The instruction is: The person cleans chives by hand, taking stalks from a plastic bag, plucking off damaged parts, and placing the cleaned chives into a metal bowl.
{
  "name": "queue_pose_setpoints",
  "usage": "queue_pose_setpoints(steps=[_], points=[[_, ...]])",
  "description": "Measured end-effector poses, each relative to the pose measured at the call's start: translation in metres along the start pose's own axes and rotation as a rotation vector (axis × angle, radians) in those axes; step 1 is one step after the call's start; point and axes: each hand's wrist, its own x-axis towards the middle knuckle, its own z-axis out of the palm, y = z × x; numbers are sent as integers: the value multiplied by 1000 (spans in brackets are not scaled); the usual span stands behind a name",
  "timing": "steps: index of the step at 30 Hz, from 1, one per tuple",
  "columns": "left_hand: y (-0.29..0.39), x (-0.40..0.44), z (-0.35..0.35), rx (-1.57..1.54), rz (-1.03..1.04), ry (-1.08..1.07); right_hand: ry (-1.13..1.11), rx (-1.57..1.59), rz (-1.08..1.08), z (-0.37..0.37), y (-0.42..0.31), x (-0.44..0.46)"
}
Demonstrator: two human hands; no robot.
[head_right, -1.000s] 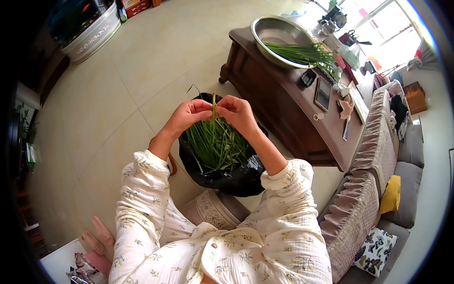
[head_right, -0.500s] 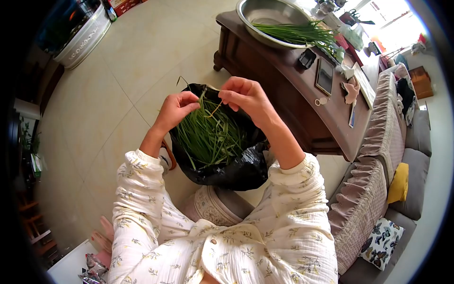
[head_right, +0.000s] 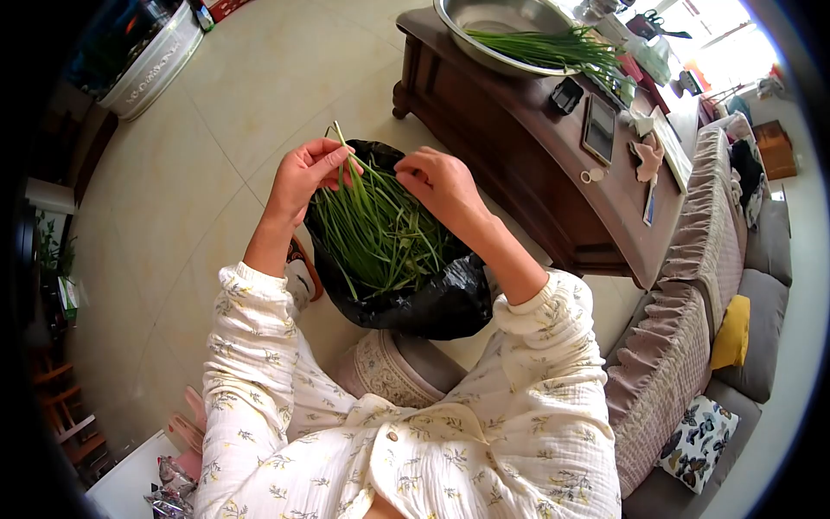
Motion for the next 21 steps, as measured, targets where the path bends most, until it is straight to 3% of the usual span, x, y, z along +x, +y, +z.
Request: queue_pose_setpoints(steps=[4,14,17,21], points=[[2,5,-3,-119,12,3,-73,467,187,7,6,12],[6,16,-16,-453,63,105,-239,792,259,2,-19,17],[4,18,-21,-481,54,120,-429,1086,352,11,-17,12],[2,17,-26,-429,-8,130,-635,1213,407,11,-19,10]])
